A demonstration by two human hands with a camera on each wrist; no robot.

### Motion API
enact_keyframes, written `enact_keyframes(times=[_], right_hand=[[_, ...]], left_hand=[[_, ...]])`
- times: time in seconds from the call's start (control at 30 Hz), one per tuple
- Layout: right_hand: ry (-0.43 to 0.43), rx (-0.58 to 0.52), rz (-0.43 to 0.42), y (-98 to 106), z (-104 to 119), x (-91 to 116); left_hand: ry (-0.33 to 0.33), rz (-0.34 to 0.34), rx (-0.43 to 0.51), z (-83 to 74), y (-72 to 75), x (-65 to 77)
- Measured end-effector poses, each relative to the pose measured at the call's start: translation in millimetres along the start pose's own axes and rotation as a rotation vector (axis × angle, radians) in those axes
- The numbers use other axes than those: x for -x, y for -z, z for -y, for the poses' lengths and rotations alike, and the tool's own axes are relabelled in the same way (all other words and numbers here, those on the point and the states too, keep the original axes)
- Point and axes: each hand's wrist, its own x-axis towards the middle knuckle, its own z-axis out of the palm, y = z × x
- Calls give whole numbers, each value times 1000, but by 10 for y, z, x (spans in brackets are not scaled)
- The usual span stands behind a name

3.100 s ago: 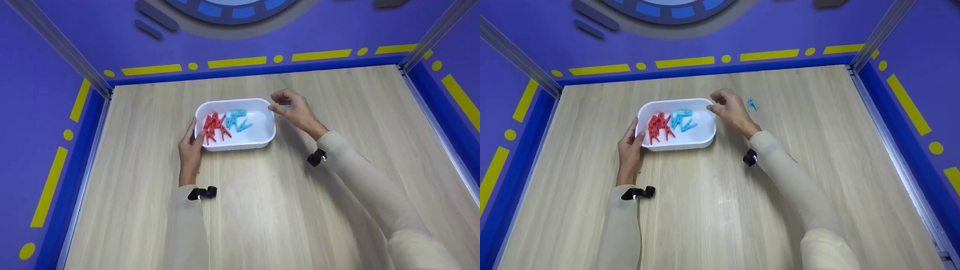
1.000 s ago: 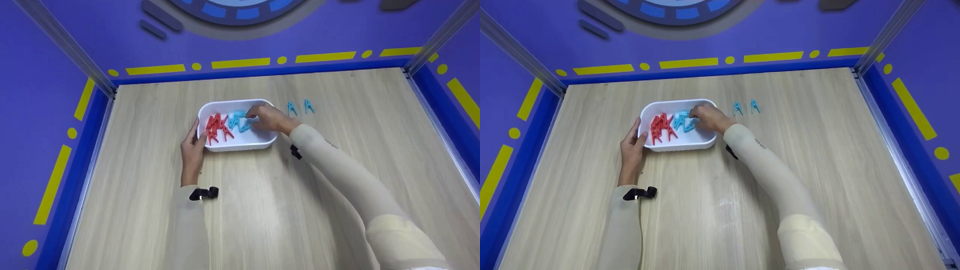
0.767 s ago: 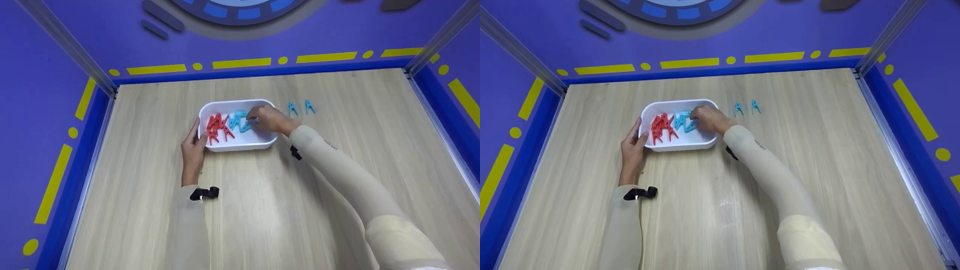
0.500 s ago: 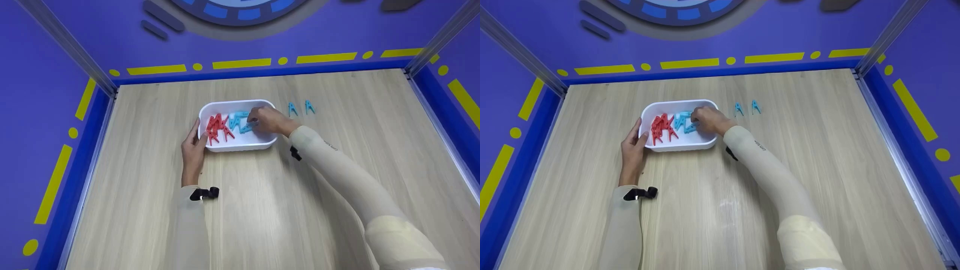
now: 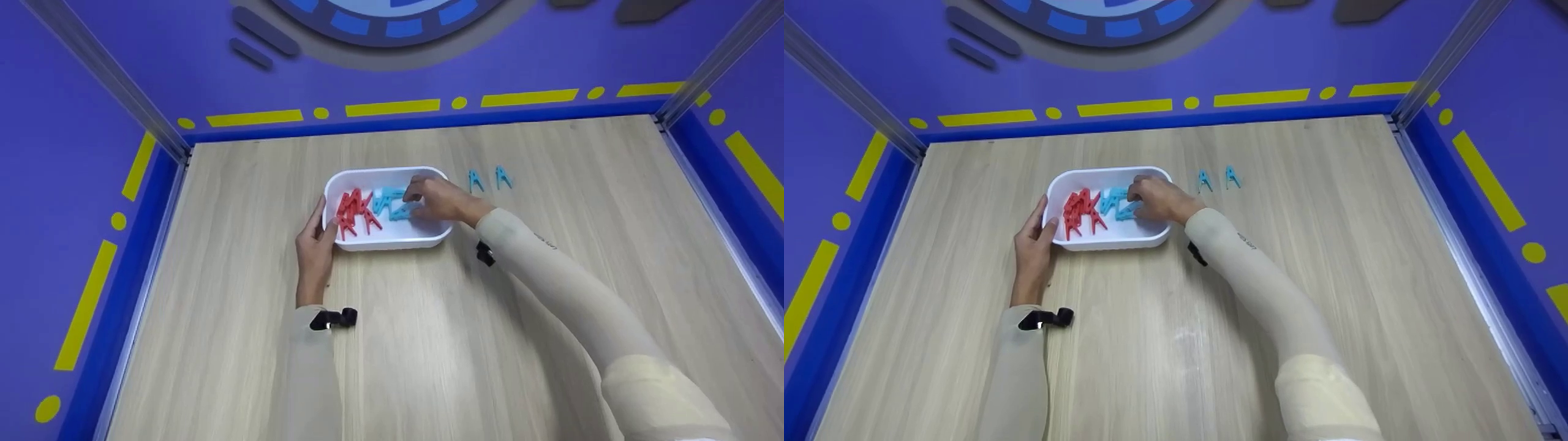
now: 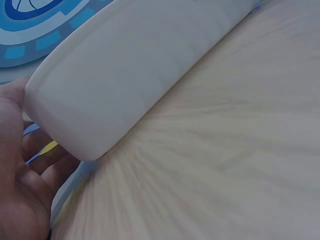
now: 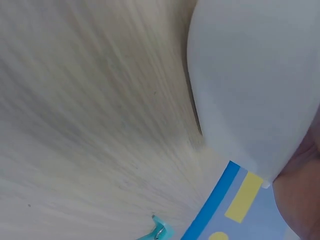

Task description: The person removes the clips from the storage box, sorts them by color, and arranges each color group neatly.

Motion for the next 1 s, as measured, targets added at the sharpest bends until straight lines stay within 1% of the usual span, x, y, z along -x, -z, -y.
enact_keyframes(times=[0.23, 0.57, 0.73, 0.87, 1.0], right_hand=[[30, -7, -38, 40, -31, 97], [67, -30, -137, 86, -49, 288], [80, -62, -202, 92, -74, 379], [97, -94, -272, 112, -94, 461], [94, -151, -349, 136, -126, 549]], left_hand=[[2, -4, -9, -11, -1, -3], [10, -7, -18, -9, 2, 2], [14, -3, -24, -11, 2, 10], [18, -2, -28, -9, 3, 11], [22, -6, -26, -18, 1, 13]])
